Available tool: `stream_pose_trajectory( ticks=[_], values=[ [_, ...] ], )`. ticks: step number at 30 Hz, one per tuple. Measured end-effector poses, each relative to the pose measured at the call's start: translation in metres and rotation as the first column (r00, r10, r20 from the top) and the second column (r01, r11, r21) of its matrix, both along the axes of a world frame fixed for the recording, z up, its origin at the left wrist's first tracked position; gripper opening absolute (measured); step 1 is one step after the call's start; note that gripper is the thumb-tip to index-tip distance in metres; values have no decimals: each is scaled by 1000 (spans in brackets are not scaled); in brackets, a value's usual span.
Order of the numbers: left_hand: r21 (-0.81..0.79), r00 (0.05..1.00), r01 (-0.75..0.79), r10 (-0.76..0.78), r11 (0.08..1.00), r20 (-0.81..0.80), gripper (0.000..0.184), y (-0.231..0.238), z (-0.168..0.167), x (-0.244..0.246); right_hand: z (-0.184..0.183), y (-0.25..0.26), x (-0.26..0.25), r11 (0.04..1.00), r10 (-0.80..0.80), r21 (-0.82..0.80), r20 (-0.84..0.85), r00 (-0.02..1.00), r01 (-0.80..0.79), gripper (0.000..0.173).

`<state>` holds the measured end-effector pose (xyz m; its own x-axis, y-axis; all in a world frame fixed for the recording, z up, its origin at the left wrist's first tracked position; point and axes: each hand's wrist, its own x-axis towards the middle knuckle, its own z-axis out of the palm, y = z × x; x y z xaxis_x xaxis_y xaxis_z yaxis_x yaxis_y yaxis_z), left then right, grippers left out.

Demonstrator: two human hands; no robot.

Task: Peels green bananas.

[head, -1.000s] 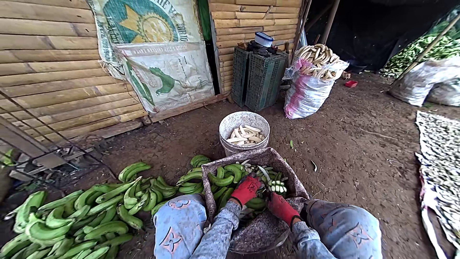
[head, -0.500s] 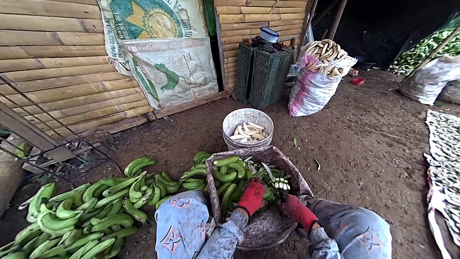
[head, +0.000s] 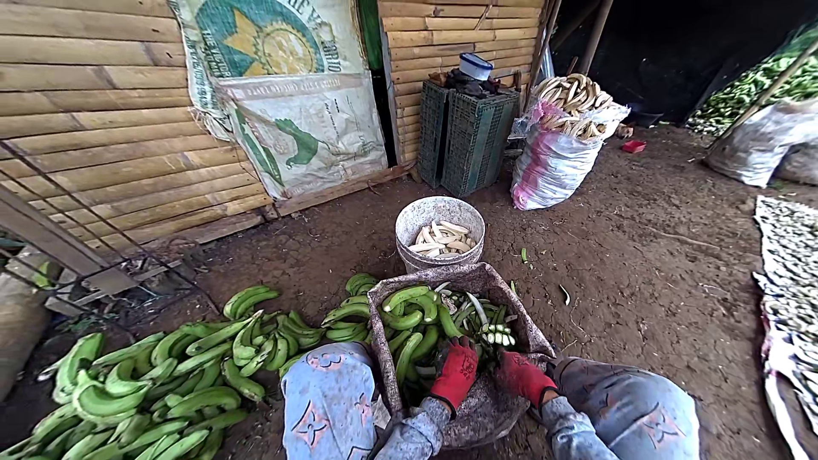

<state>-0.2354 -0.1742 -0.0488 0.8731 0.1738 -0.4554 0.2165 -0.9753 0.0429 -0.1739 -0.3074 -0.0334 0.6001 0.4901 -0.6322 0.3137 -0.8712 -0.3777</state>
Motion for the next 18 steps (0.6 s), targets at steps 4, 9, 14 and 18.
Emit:
stream_pose_trajectory(
  ticks=[4, 9, 14, 18],
  values=[
    [34, 999, -33, 34, 999, -14, 49, 1, 3, -6, 14, 2, -5, 1000, 9, -14, 9, 1000, -9, 44],
    [43, 999, 13, -11, 999, -39, 42, 5, -11, -6, 1, 1, -19, 999, 12, -48, 68, 998, -8, 49],
    [-3, 995, 96, -96, 995, -34, 62, 17, -4, -7, -3, -4, -25, 1000, -5, -17, 63, 998, 6, 51],
    [-201, 995, 65, -79, 977, -64, 55, 23, 11, -20, -2, 0, -35, 997, -28, -68, 96, 995, 35, 51]
  ],
)
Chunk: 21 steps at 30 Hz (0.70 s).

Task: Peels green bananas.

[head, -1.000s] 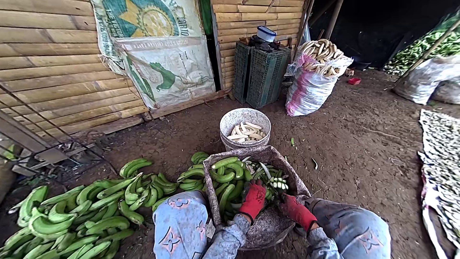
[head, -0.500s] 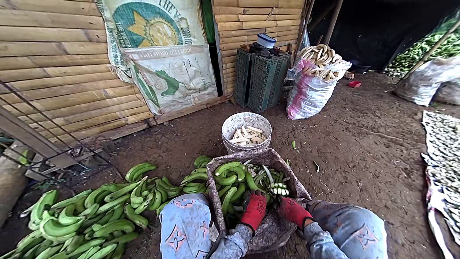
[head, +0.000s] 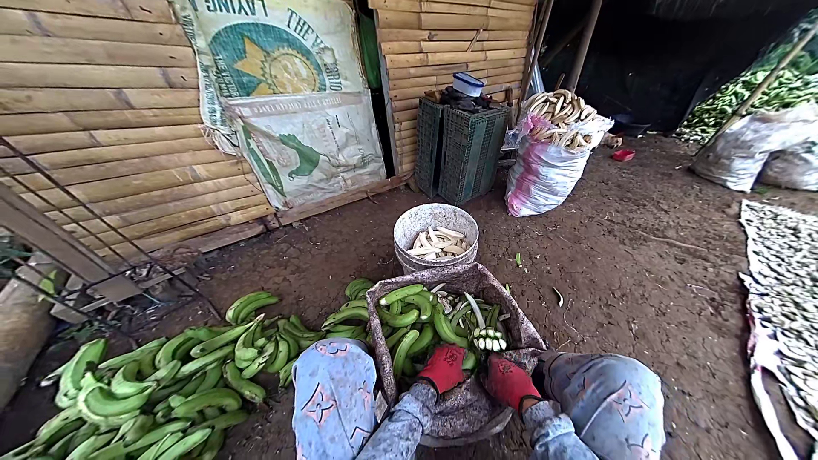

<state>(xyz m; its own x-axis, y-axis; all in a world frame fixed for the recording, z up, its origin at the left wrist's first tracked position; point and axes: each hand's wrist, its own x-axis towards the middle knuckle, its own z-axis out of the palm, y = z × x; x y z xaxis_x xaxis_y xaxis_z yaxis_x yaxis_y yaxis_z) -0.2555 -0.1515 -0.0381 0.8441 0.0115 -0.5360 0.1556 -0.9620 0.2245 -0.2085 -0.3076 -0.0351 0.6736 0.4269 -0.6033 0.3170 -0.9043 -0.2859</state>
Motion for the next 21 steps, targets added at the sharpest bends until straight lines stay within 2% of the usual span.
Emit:
stream_pose_trajectory(
  ticks=[1, 3, 7, 9, 11, 12, 14, 16, 19, 21],
  values=[
    [-29, 1000, -11, 11, 1000, -22, 50, -3, 9, -5, -6, 1, 0, 999, -32, -1, 22, 999, 32, 54],
    [9, 995, -90, 91, 996, -52, 48, -1, 29, -19, -6, 3, 0, 998, -63, 15, 53, 997, 63, 54],
    [209, 972, -228, 236, 951, -16, 68, 17, 44, -23, 39, 2, 8, 994, -22, 108, 187, 982, 2, 50],
    [124, 957, -286, 277, 950, 82, 74, 22, 46, -18, 58, 10, 22, 993, -1, 114, 309, 951, -36, 64],
    [-114, 893, -392, 408, 913, 192, 60, 22, 42, -16, 60, 23, 38, 996, 66, 40, 345, 936, -85, 80],
    [-267, 838, -438, 497, 859, 224, 55, 21, 34, -14, 51, 28, 44, 993, 108, 1, 339, 934, -116, 82],
    [-498, 724, -494, 654, 713, 218, 54, 20, 19, -12, 27, 33, 54, 986, 165, -47, 317, 934, -158, 69],
    [-571, 642, -577, 756, 584, 124, 60, 23, 10, -11, 22, 30, 59, 991, 117, 22, 329, 937, -132, 57],
    [-645, 525, -647, 851, 407, 11, 67, 30, -2, -8, 40, 24, 50, 983, 55, 142, 352, 934, -112, 57],
    [-728, 445, -635, 893, 259, -70, 71, 32, -6, -5, 52, 17, 40, 972, 53, 193, 390, 919, -138, 60]
  ],
)
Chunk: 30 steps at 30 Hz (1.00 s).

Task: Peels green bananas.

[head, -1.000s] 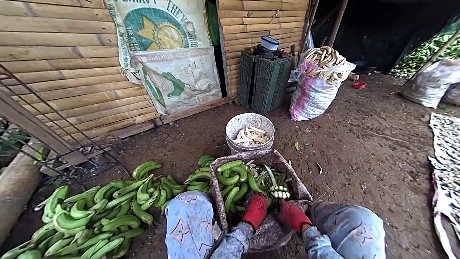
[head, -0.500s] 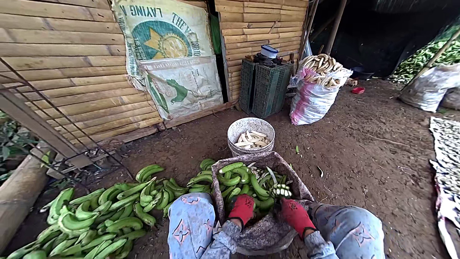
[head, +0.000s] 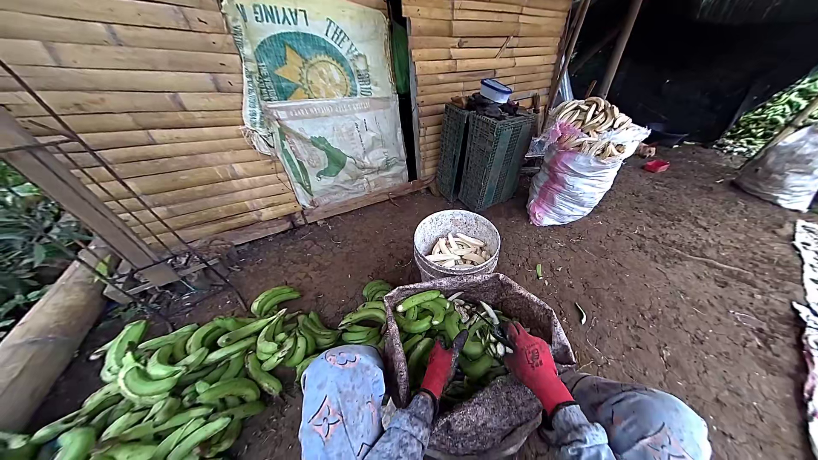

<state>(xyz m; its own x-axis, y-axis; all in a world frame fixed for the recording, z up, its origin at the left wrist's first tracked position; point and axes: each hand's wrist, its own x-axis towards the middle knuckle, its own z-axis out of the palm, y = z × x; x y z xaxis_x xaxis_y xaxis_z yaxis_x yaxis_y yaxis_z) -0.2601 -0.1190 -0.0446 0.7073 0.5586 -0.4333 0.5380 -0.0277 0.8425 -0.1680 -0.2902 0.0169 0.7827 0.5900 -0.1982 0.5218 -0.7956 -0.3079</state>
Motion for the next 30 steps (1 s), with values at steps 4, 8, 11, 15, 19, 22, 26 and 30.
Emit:
stream_pose_trajectory(
  ticks=[4, 8, 11, 15, 19, 22, 26, 30],
  values=[
    [-227, 969, -49, 101, 973, 224, 65, 0, 5, 4, -10, -21, -13, 899, -57, 428, 319, 946, -90, 55],
    [-185, 885, -46, 126, 982, 448, 59, 0, 18, 6, -17, -27, -7, 796, -140, 588, 406, 903, -142, 52],
    [85, 903, -178, 128, 980, 410, 79, -2, 20, 10, 4, -25, -7, 929, -82, 367, 73, 994, 50, 76],
    [212, 890, -285, 176, 935, 421, 85, -4, 13, 13, -4, -22, -22, 873, -133, 465, -59, 989, 145, 71],
    [-6, 833, -334, 298, 943, 466, 84, -11, 8, 17, -29, -5, -54, 860, -51, 473, -293, 955, 192, 45],
    [-19, 846, -331, 306, 943, 436, 84, -14, 4, 17, -44, 8, -57, 930, -37, 313, -447, 894, 194, 46],
    [-32, 852, -341, 323, 939, 412, 83, -15, 2, 17, -39, 11, -57, 926, -57, 309, -452, 890, 217, 45],
    [-65, 855, -343, 341, 937, 390, 84, -16, 2, 17, -39, 13, -61, 948, -94, 225, -473, 876, 224, 47]
  ],
)
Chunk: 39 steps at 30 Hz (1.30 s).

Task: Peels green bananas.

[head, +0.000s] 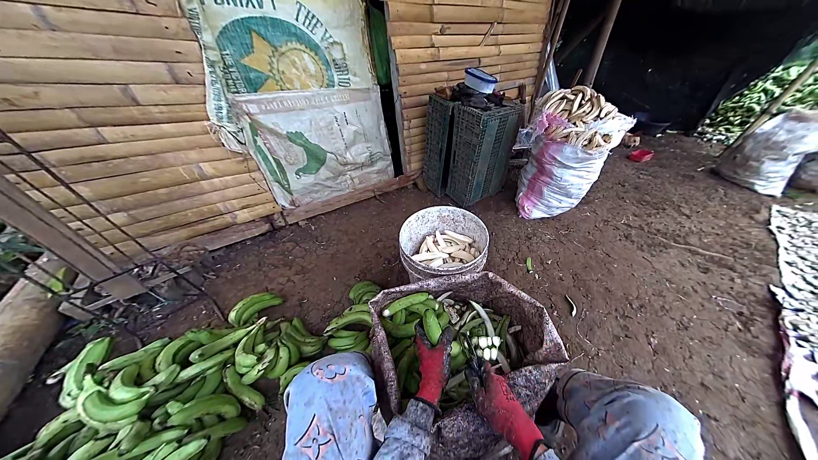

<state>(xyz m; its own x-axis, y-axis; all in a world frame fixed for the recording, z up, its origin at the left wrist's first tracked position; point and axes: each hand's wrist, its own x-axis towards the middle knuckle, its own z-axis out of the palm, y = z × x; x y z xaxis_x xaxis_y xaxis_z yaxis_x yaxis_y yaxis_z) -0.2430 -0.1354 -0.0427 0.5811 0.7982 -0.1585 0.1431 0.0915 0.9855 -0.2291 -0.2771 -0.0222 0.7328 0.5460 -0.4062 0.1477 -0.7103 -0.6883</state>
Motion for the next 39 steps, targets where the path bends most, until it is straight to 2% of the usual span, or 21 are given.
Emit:
stream_pose_trajectory(
  ticks=[4, 8, 11, 14, 16, 20, 26, 30, 32, 34, 35, 38, 39],
  values=[
    [-75, 996, 62, -57, 995, 67, 80, 0, -3, -6, -16, 13, 0, 985, 28, -173, 18, 999, -24, 49],
    [-180, 984, 63, -31, 982, 174, 75, 9, -11, -6, -7, 10, 4, 987, 59, -146, -8, 998, -60, 46],
    [-179, 967, 98, -51, 979, 248, 69, 9, -13, -7, 2, 7, 7, 988, 61, -141, -39, 997, -66, 44],
    [-196, 957, 126, -68, 972, 280, 70, 6, -10, -9, 7, 5, 7, 992, 31, -118, -53, 998, -37, 43],
    [-199, 957, 134, -74, 971, 280, 67, 5, -8, -10, 11, 5, 5, 994, 12, -106, -36, 999, -15, 42],
    [-143, 961, 187, -151, 972, 232, 80, 3, -8, -14, 14, 4, 7, 981, 55, -183, -61, 997, -65, 45],
    [90, 930, 347, -355, 933, 96, 88, -3, 1, -21, 17, 9, 12, 941, 87, -329, 2, 996, -82, 51],
    [-51, 947, 267, -252, 962, 201, 85, -3, -8, -17, 29, 2, 9, 934, 100, -340, -37, 994, -107, 48],
    [42, 925, 357, -359, 933, 122, 87, -8, 3, -22, 31, 4, 9, 928, 101, -359, -25, 995, -103, 49],
    [220, 880, 473, -470, 853, -69, 86, -8, 20, -27, 34, 12, 10, 925, 111, -364, -13, 994, -109, 49],
    [256, 877, 478, -469, 840, -100, 87, -8, 20, -26, 33, 13, 11, 923, 114, -369, -10, 993, -109, 48],
    [138, 949, 309, -315, 941, 25, 89, -9, 8, -15, 30, 9, 18, 912, 142, -389, -4, 990, -133, 46],
    [137, 953, 295, -301, 946, 25, 87, -10, 8, -15, 29, 7, 17, 911, 158, -387, 5, 987, -144, 46]
  ],
)
